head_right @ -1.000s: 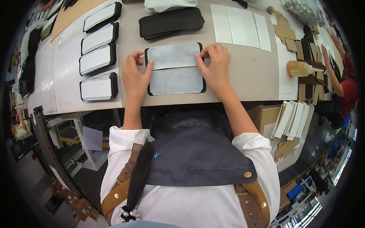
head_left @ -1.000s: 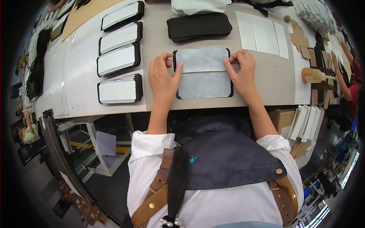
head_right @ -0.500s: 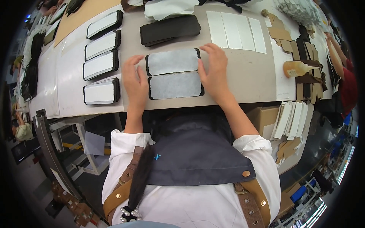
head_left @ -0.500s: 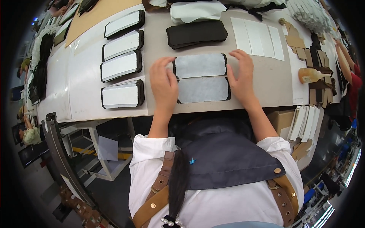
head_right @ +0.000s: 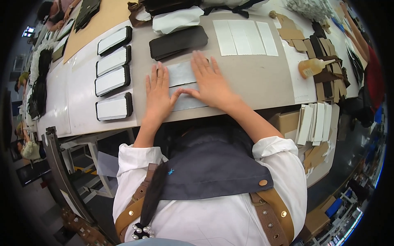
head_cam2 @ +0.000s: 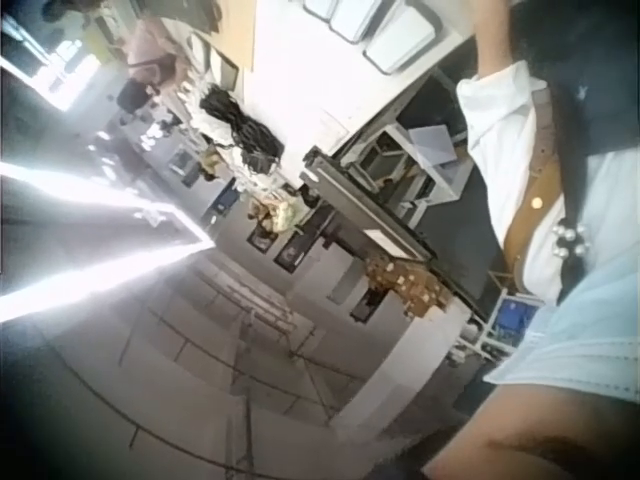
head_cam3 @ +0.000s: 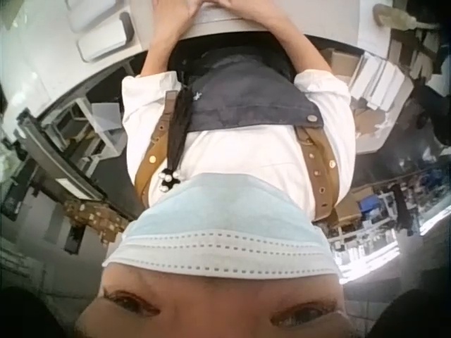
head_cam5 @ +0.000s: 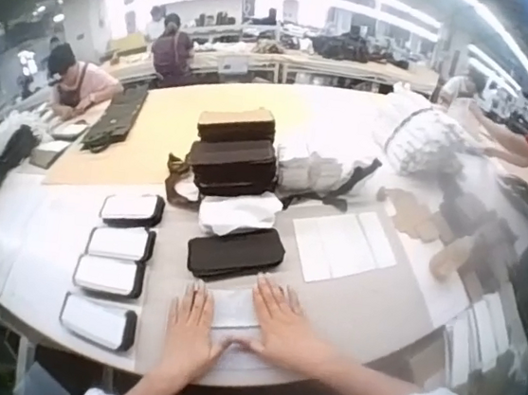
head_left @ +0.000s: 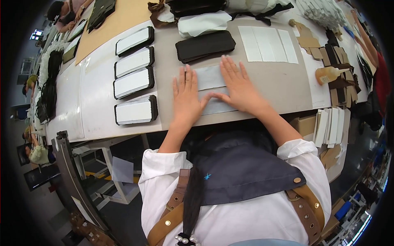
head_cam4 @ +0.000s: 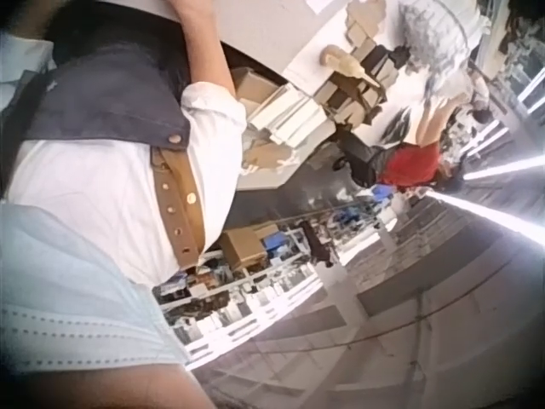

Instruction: Applying glue and lining material to leather pieces during production.

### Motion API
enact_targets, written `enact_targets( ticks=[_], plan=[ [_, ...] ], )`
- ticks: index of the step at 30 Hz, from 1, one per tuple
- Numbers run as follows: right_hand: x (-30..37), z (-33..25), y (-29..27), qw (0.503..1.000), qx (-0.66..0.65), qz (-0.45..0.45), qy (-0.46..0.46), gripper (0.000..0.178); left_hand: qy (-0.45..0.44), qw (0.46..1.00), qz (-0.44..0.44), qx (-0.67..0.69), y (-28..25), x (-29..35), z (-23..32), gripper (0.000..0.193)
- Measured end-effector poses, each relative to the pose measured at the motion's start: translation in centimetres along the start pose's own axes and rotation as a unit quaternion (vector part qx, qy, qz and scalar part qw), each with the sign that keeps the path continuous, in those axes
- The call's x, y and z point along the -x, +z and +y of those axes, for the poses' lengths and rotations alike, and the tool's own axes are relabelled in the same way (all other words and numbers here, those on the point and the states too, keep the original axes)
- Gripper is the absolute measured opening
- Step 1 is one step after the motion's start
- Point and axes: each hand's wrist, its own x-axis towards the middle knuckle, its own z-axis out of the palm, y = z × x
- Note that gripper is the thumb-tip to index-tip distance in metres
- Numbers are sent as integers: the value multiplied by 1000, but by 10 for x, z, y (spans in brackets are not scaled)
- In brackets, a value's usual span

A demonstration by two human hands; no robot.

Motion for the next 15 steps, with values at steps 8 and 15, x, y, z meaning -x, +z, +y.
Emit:
enact_targets(
  ticks=[8, 15],
  plan=[
    [1, 10, -2, 999, 32, -21, 0, 98, 6, 1000, -12, 1, -5, -5, -1, 93],
    [32, -13, -8, 993, 19, -95, -69, 100, 109, 989, -54, 84, -12, 20, 37, 92]
  ],
)
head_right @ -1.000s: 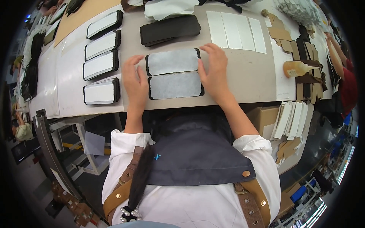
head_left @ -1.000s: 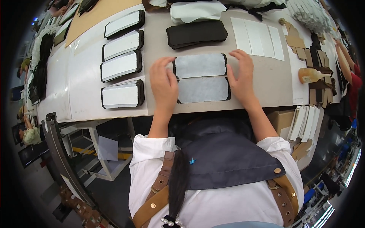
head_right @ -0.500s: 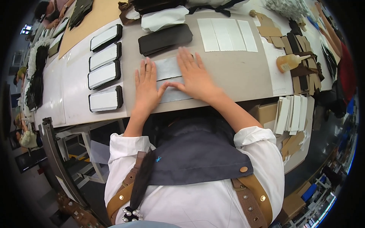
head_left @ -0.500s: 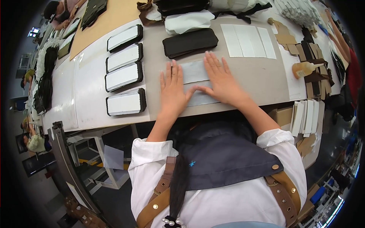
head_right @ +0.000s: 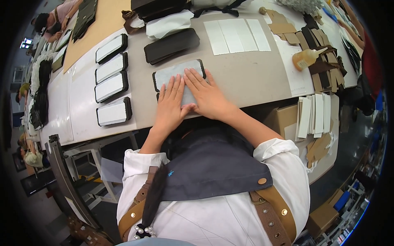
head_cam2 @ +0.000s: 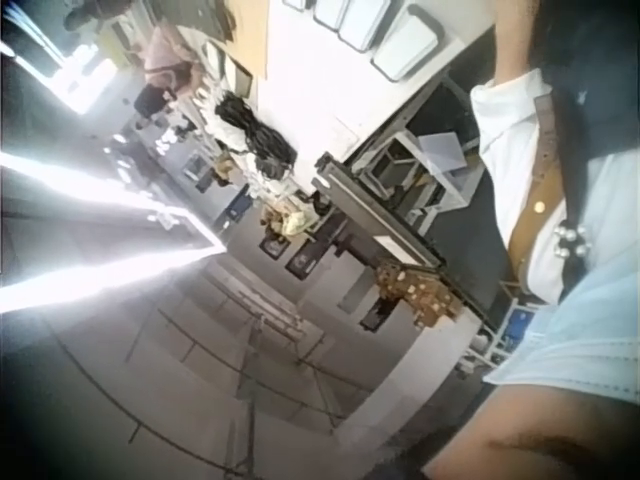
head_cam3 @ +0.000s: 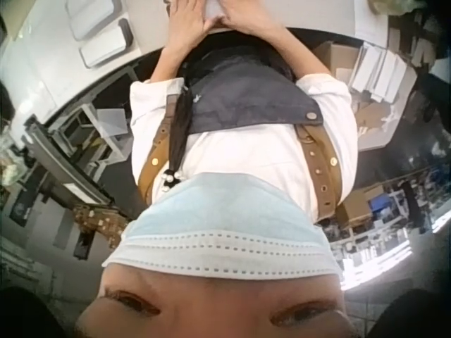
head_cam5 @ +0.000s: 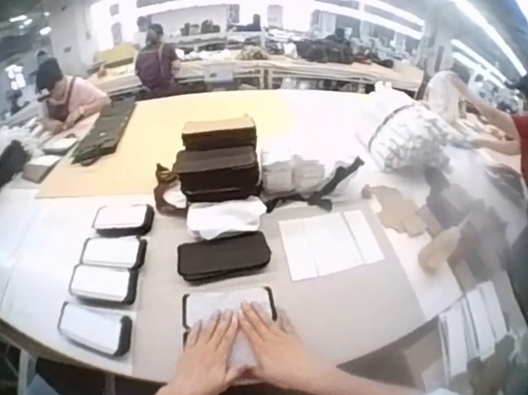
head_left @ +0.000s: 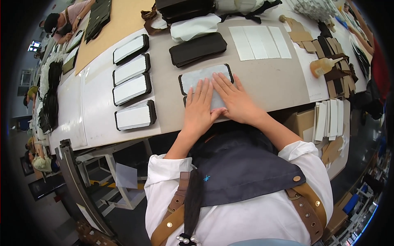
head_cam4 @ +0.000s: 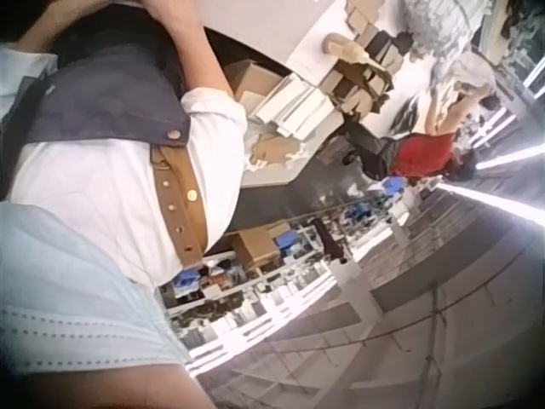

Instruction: Applying glue and lining material to leather pieces during production.

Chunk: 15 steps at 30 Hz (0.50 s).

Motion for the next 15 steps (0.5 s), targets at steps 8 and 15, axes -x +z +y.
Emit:
enact_targets(
  ticks=[8, 15],
  plan=[
    [-2, 30, -7, 994, 5, 52, 94, 101, -98, 990, 36, -92, -6, 7, -36, 86],
    [-9, 61, -7, 989, 54, 83, 108, 83, -157, 980, 105, -65, 2, 6, -63, 79]
  ],
)
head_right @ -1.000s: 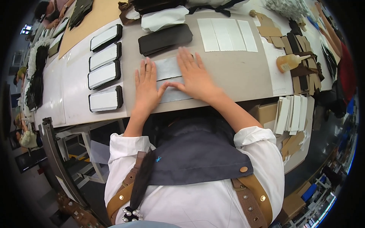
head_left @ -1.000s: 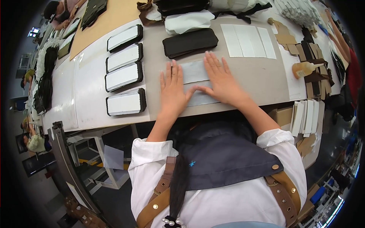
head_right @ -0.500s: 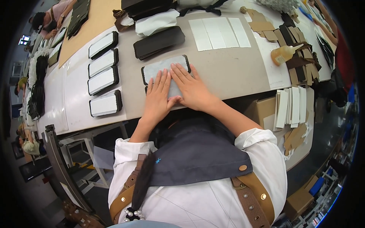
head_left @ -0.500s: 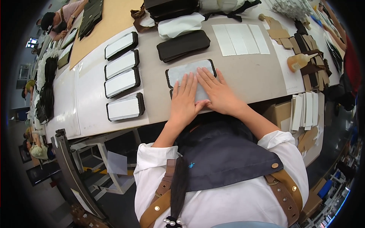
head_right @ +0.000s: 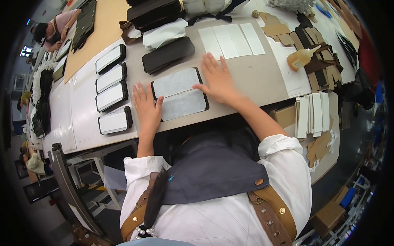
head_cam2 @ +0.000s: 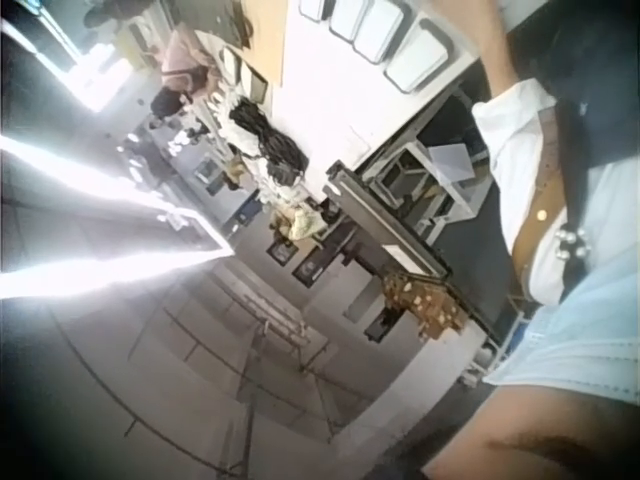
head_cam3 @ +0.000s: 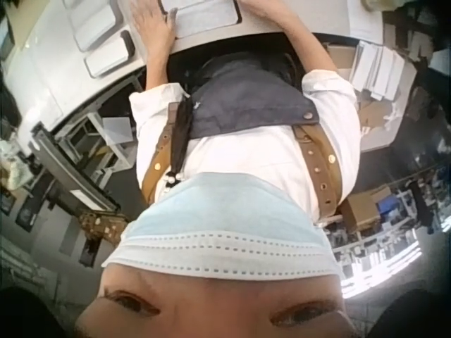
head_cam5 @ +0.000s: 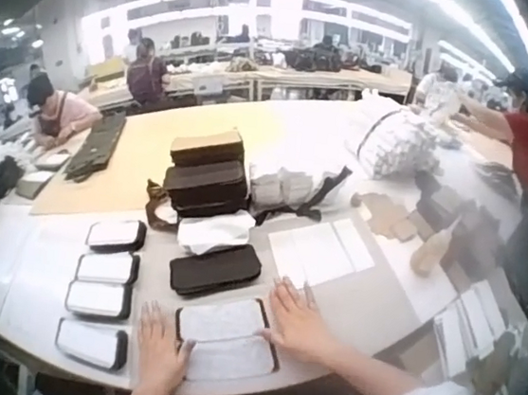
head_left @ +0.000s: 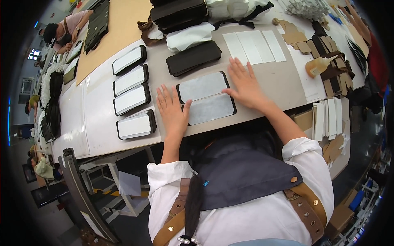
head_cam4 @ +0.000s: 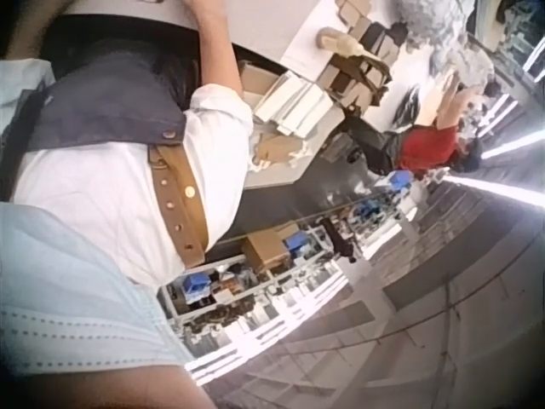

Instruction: Applying glue and lining material to leather pieces during production.

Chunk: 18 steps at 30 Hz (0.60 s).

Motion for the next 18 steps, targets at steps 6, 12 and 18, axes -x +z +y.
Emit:
enact_targets(
  ticks=[6, 12, 18],
  plan=[
    [-29, 65, -29, 994, 61, 44, -81, 46, -19, 993, 83, 84, -11, 1, 4, 69],
    [-53, 69, -34, 962, 182, 67, -191, 4, -17, 982, 117, 148, -16, 1, 6, 51],
    [-45, 59, -37, 953, -126, 271, -48, 9, -5, 975, 143, 171, -24, 2, 11, 48]
  ],
)
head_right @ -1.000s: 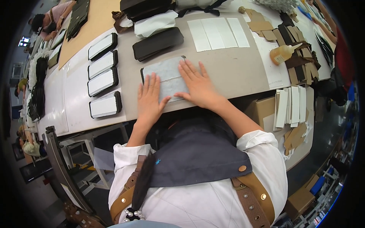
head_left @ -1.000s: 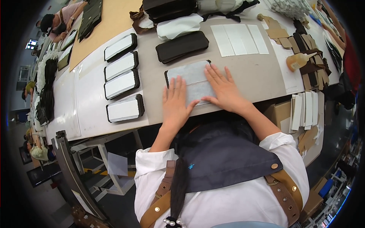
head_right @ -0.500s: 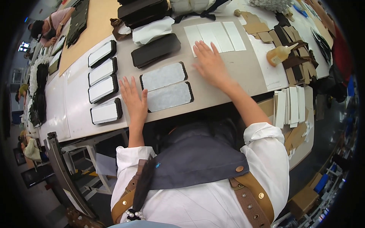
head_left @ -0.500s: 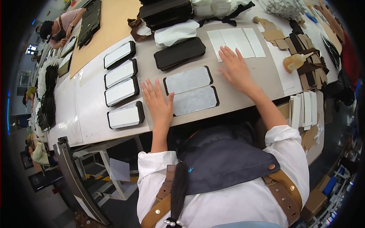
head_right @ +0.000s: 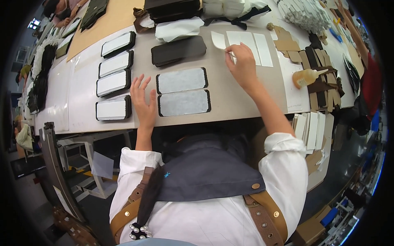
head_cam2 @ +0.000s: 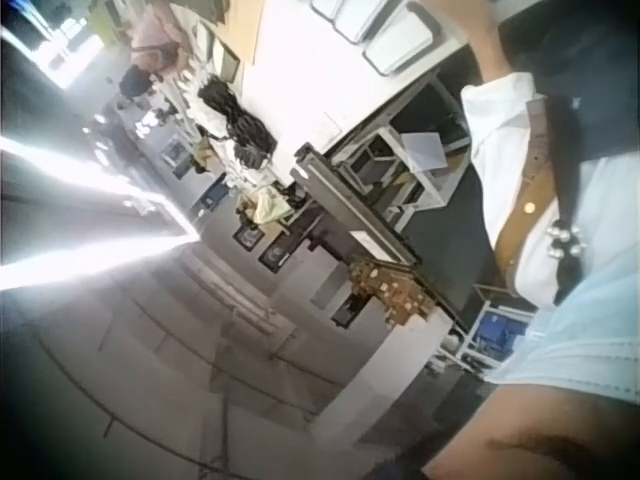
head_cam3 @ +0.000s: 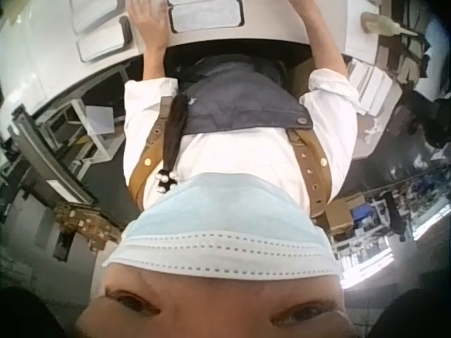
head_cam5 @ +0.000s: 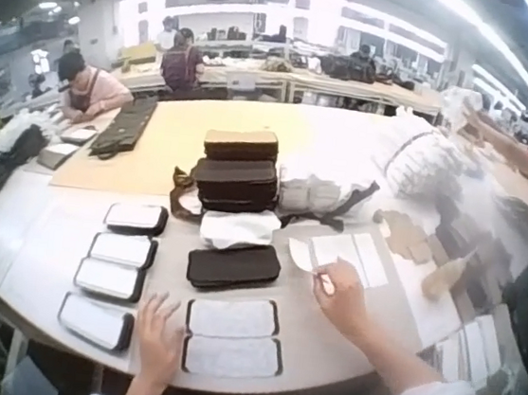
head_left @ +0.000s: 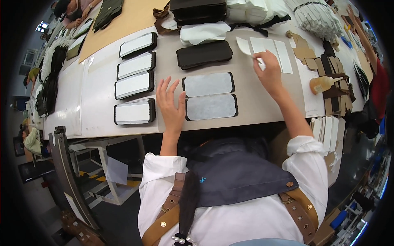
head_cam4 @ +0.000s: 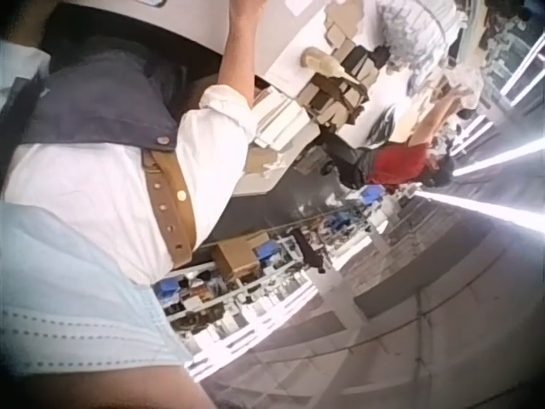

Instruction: Applying glue and lining material to leather pieces during production.

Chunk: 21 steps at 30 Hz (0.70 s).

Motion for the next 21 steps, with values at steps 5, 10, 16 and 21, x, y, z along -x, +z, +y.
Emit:
enact_targets(
  ticks=[5, 10, 16, 21],
  plan=[
    [28, -55, -33, 860, -397, 101, 306, 10, -83, 959, -1, 272, 0, -10, 48, 62],
    [61, -77, -42, 720, -574, 0, 391, 24, -211, 850, -172, 452, 12, -21, 64, 45],
    [36, -112, -36, 992, -112, -60, 8, 81, -269, 822, -153, 478, 1, -10, 66, 35],
    [29, -113, -27, 987, -31, -125, -92, 73, -314, 804, -132, 487, -8, 1, 56, 37]
  ],
)
